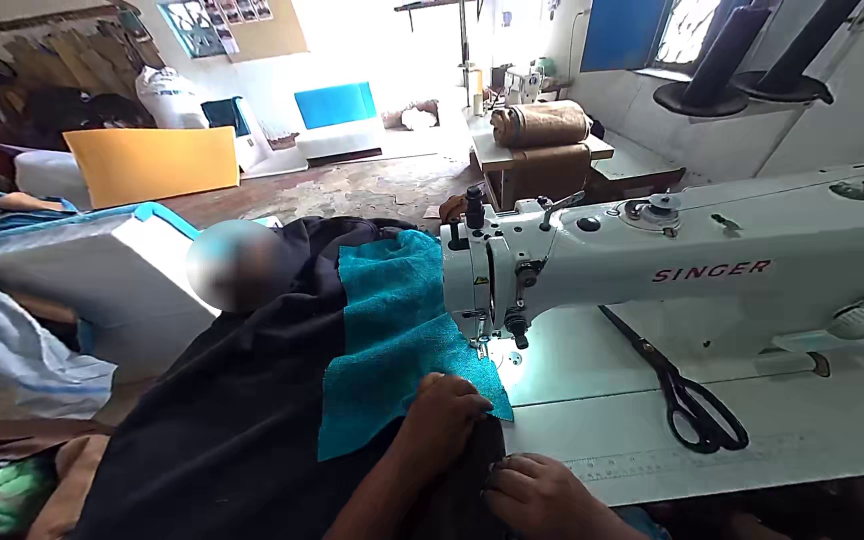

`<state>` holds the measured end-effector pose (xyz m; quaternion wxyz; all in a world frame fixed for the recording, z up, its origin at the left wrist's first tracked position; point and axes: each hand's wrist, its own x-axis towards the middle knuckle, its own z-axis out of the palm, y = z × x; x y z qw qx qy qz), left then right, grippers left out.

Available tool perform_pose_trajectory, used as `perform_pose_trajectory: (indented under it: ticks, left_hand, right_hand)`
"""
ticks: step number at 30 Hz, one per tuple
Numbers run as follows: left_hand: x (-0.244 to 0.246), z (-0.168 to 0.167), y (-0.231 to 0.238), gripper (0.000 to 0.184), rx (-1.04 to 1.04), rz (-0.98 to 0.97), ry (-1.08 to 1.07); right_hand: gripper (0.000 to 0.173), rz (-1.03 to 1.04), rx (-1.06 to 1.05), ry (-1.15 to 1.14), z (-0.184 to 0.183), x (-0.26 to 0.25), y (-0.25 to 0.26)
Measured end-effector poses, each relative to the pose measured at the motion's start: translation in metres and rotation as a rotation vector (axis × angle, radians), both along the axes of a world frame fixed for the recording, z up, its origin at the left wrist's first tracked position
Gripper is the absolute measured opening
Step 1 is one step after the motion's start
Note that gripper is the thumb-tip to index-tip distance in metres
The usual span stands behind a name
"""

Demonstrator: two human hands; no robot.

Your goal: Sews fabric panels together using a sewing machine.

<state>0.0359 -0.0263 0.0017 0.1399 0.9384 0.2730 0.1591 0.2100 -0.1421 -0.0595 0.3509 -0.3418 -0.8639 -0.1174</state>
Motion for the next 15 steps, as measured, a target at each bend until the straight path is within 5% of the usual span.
perform_pose_trajectory:
  ticks: [6, 15]
  left_hand:
    - [-0.003, -0.032, -0.010, 0.016, 0.230, 0.058, -0.093]
    - [-0.012, -0.031, 0.002, 0.036, 0.077, -0.096, -0.075]
  right_hand:
    - [0.017, -0.045, -0.045, -0.033, 0.007, -0.005, -0.001]
    - [0.017, -0.010, -0.167, -0.019, 0.016, -0.016, -0.002]
